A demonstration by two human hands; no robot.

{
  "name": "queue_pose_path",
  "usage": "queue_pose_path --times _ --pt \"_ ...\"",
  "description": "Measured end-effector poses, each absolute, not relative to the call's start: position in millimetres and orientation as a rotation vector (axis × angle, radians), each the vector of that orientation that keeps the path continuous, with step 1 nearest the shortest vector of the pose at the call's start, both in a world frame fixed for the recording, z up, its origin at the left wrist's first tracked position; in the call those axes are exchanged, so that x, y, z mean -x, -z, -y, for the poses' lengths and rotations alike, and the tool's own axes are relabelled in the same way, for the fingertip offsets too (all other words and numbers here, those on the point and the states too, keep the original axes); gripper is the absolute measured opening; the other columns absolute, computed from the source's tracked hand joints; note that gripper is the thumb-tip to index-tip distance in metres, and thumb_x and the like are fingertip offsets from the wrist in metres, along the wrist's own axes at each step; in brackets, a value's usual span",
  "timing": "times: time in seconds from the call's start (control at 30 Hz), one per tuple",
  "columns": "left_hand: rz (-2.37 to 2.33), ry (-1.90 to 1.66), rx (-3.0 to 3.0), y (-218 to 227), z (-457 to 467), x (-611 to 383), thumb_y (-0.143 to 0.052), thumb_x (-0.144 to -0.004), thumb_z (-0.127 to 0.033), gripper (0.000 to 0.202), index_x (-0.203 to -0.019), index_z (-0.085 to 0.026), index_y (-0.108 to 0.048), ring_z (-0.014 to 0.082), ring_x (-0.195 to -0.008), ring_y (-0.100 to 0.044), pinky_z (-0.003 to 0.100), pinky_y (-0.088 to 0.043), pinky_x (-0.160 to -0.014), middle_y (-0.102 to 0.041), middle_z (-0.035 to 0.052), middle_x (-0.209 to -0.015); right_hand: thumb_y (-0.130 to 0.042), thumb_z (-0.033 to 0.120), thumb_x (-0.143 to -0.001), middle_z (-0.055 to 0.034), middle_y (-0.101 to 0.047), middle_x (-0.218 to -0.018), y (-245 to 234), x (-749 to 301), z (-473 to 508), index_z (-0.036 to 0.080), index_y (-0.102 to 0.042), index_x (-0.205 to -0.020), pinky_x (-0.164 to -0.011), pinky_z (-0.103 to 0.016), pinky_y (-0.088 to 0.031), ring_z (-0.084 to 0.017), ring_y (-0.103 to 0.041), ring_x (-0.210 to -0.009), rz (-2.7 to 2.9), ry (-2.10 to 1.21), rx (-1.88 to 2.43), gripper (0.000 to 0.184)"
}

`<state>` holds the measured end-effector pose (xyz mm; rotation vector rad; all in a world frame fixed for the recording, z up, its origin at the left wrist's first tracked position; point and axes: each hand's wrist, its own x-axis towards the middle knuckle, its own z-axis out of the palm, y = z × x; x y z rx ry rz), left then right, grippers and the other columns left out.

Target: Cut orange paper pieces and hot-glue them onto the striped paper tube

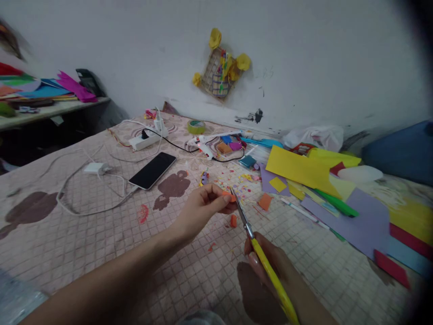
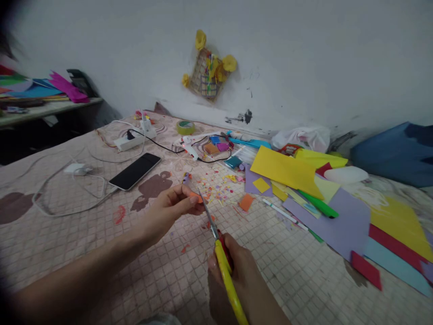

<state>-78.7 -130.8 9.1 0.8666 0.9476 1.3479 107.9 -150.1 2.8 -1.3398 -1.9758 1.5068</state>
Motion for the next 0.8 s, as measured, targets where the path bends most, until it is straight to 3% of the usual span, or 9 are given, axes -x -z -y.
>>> queue_pose_path --times 0.8 --pt "-0.911 -1.343 -0.873 -5.0 129.5 80.0 -0.065 -0.078 -0.022 0.012 -0.074 -0.012 -0.058 0.0103 -0.068 -0.065 0.024 -0.052 -0.070 -0.068 0.0018 -0.074 -0.044 0.046 -0.079 0.0030 -0.042 -0.060 2.0 -117.0 150.1 0.021 -0.041 -0.070 -0.048 -0.024 -0.035 -0.012 -0.041 -0.053 2.085 -1.402 1.363 0.027"
